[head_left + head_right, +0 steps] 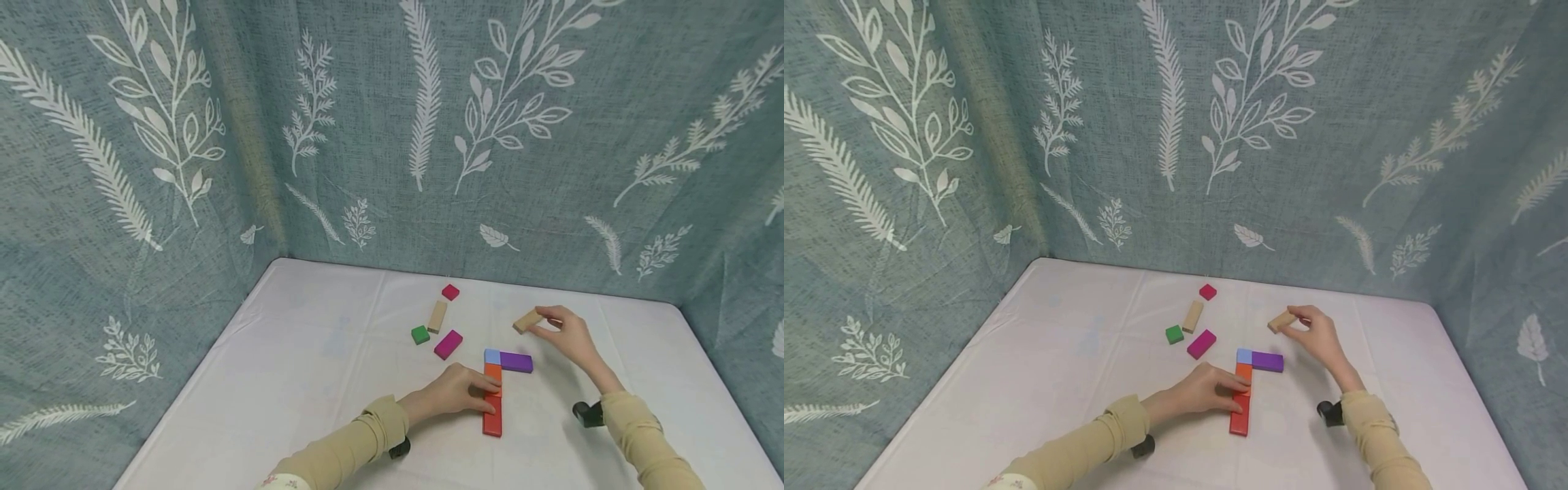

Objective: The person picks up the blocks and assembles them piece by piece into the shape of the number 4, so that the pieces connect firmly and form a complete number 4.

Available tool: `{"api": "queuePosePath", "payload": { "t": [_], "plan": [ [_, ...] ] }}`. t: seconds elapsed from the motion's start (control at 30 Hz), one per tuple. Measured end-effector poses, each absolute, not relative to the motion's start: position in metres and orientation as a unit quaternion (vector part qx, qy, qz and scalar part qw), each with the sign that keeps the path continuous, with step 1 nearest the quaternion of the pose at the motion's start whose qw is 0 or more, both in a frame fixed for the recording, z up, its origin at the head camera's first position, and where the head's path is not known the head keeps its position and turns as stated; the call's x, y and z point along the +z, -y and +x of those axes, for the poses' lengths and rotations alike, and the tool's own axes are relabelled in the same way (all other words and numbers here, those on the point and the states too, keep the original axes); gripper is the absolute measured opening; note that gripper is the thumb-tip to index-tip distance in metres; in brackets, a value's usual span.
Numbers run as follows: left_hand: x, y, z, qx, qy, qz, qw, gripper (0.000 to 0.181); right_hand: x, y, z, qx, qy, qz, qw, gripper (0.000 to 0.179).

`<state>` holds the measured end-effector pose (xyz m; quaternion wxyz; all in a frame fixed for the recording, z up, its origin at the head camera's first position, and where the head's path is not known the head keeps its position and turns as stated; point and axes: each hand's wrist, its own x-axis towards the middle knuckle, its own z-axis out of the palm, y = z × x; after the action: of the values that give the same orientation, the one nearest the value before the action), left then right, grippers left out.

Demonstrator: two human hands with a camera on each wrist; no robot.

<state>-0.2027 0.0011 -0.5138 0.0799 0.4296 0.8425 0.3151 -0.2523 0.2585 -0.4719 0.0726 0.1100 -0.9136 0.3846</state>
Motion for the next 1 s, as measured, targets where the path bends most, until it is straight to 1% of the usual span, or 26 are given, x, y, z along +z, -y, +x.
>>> {"api": "queuePosePath", "payload": {
  "t": [0.33, 0.53, 1.0],
  "plan": [
    [-0.514, -0.001, -0.202, 0.319, -0.841, 0.43, 0.077, 0.037, -0.467, -0.261, -0.256, 0.4, 0.911, 0.077, 0.061, 0.054],
    [-0.515, -0.002, -0.203, 0.322, -0.841, 0.426, 0.083, 0.038, -0.464, -0.26, -0.259, 0.406, 0.91, 0.067, 0.056, 0.057],
    [-0.516, -0.003, -0.204, 0.323, -0.842, 0.422, 0.088, 0.038, -0.458, -0.27, -0.267, 0.422, 0.905, 0.01, 0.05, 0.068]
  ]
}}
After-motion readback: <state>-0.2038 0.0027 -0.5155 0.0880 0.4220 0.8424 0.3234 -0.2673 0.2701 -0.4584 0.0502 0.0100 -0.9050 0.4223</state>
